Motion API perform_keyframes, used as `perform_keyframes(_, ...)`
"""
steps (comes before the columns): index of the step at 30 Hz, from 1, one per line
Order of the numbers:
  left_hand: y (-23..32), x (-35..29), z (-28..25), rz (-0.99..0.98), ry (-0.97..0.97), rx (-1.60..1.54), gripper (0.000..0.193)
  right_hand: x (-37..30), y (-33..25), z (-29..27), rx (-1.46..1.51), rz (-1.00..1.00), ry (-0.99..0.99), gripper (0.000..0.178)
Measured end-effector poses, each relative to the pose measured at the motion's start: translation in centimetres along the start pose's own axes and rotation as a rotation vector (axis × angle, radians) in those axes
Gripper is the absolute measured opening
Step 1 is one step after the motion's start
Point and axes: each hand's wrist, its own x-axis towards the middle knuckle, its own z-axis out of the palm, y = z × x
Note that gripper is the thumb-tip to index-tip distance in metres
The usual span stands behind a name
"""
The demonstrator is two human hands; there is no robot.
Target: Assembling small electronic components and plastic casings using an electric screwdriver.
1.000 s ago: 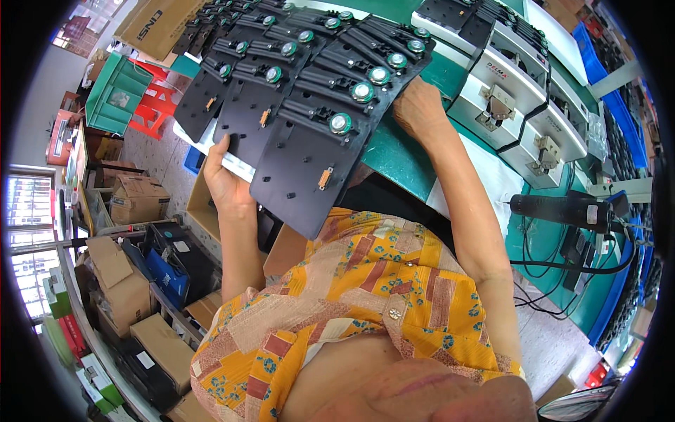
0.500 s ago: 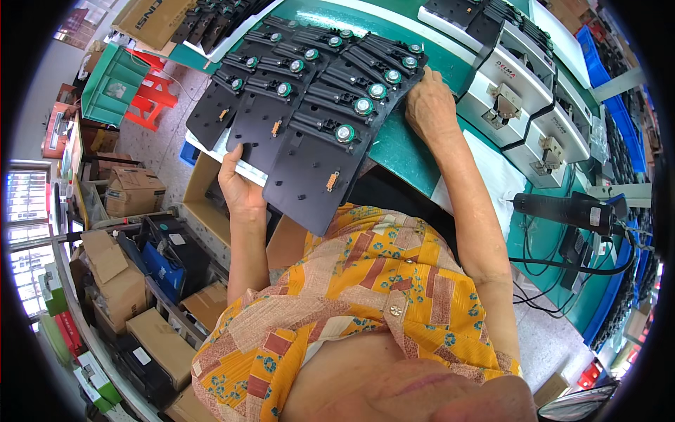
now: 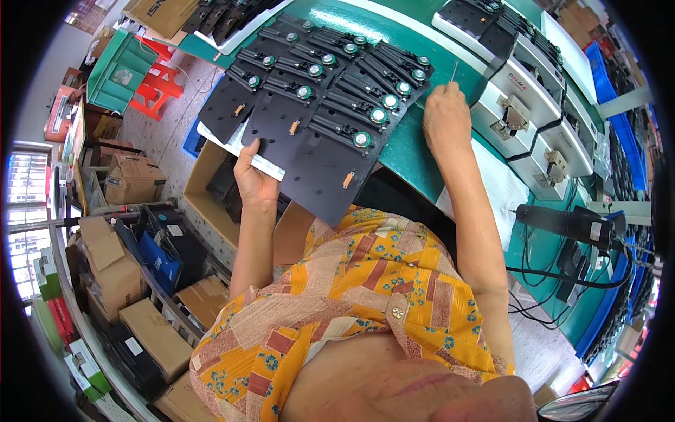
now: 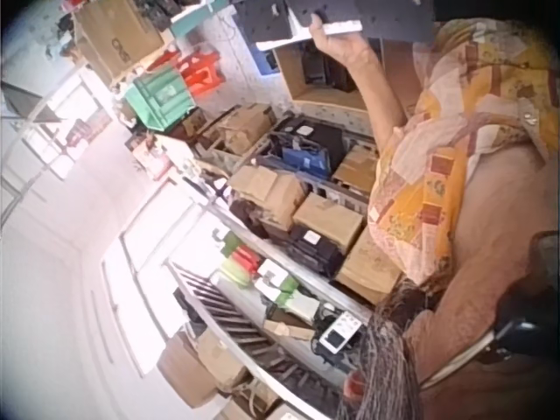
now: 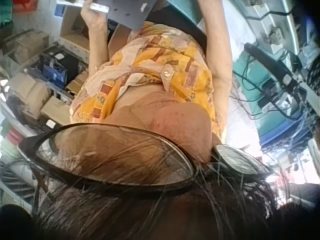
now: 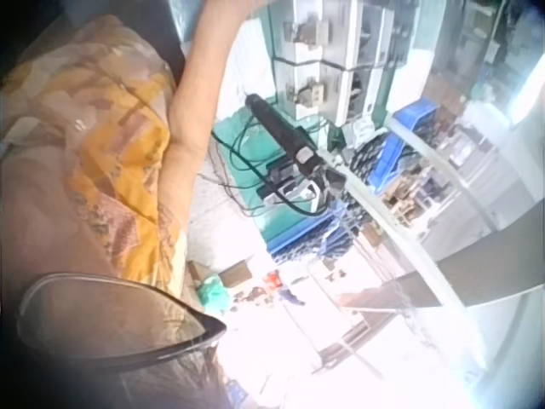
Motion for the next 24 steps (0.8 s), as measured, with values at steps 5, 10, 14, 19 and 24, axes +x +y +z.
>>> perform_keyframes(5, -0.6, -0.4, 1.0, -0.014, 0.028, -0.006, 0.045, -1.5, -0.5, -4.5, 0.237, 0.028, 0.044, 0.013)
perform_keyframes(10, -0.9, -1.1, 1.8, -0.107, -0.040, -0.078, 0.054, -3.1, -1.2, -7.1, 0.590, 0.113, -0.085, 0.024)
perform_keyframes(14, -1.4, -1.0, 2.3, -0.094, -0.008, -0.064, 0.052, -3.6, -1.3, -7.4, 0.885, 0.289, -0.312, 0.036)
perform_keyframes(19, -1.0, -1.3, 3.6, -0.097, -0.004, -0.032, 0.051, -3.5, -1.7, -6.7, 1.156, 0.407, -0.343, 0.037)
perform_keyframes(24, -1.5, -0.7, 4.1, 0.085, -0.051, -0.120, 0.053, -3.4, -2.4, -7.5, 1.320, 0.520, -0.378, 0.041)
